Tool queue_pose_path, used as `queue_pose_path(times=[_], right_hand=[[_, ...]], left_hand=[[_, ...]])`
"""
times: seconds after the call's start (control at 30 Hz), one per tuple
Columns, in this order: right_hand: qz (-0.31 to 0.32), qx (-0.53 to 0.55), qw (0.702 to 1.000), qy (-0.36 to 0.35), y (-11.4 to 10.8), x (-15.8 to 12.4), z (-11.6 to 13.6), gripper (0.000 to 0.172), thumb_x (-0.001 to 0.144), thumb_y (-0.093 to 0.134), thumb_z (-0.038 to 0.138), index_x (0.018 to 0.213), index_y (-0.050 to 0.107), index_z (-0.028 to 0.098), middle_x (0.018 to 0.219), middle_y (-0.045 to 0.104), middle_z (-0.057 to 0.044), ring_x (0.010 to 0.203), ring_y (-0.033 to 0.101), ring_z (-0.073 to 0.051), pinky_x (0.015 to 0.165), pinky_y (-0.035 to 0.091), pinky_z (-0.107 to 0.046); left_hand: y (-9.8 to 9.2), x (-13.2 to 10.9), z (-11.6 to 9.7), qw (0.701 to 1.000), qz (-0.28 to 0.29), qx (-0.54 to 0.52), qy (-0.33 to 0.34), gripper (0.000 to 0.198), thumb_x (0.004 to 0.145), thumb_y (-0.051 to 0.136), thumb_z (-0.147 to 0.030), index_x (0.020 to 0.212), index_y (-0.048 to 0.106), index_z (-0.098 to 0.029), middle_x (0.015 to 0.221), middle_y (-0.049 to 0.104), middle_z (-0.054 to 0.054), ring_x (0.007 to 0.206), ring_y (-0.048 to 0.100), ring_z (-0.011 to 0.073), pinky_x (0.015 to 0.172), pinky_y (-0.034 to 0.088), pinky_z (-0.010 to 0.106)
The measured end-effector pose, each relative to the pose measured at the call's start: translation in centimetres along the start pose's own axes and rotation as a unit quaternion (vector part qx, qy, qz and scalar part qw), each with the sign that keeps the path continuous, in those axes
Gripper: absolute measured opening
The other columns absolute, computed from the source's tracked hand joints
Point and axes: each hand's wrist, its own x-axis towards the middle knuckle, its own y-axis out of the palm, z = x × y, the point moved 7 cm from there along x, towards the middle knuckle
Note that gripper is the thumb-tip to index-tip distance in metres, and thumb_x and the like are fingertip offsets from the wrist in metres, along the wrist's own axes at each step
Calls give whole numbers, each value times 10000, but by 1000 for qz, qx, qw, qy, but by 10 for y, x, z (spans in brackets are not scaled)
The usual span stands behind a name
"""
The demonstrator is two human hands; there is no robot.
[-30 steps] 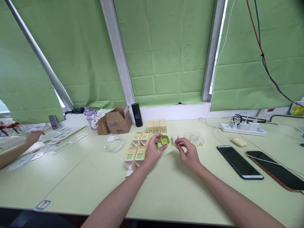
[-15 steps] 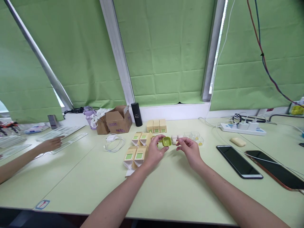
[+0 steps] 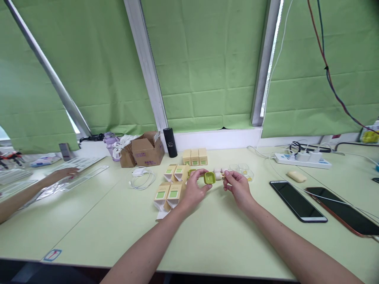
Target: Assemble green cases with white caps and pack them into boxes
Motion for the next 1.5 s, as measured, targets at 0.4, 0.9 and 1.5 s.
queue_pose_path(times=[0.4, 0.9, 1.5], right_hand=[[36, -12, 998, -39, 7, -5, 8, 506, 638, 943, 534, 938, 704, 204, 810, 743, -33, 658, 680, -169, 596, 611, -330], [46, -80, 989, -119, 15, -11, 14, 388, 689, 910, 496, 886, 744, 206, 727, 661, -1, 600, 619, -150, 552, 582, -316], [86, -332, 862, -373, 28, -34, 36, 149, 988, 622, 270, 1025, 767, 269, 908, 766, -61, 746, 666, -213, 700, 552, -371]], left_hand=[[3, -1, 3, 1000, 9, -5, 2, 463, 765, 774, -99, 1194, 654, -222, 1277, 648, 101, 1201, 618, 255, 1092, 458, 447], [3, -2, 1, 999, 1, 13, 31, 465, 736, 764, -60, 1153, 667, -242, 1233, 624, 75, 1187, 606, 251, 1089, 461, 450], [7, -8, -13, 993, 21, 57, 103, 435, 780, 744, -74, 1163, 668, -264, 1222, 577, 78, 1222, 573, 279, 1089, 467, 470]])
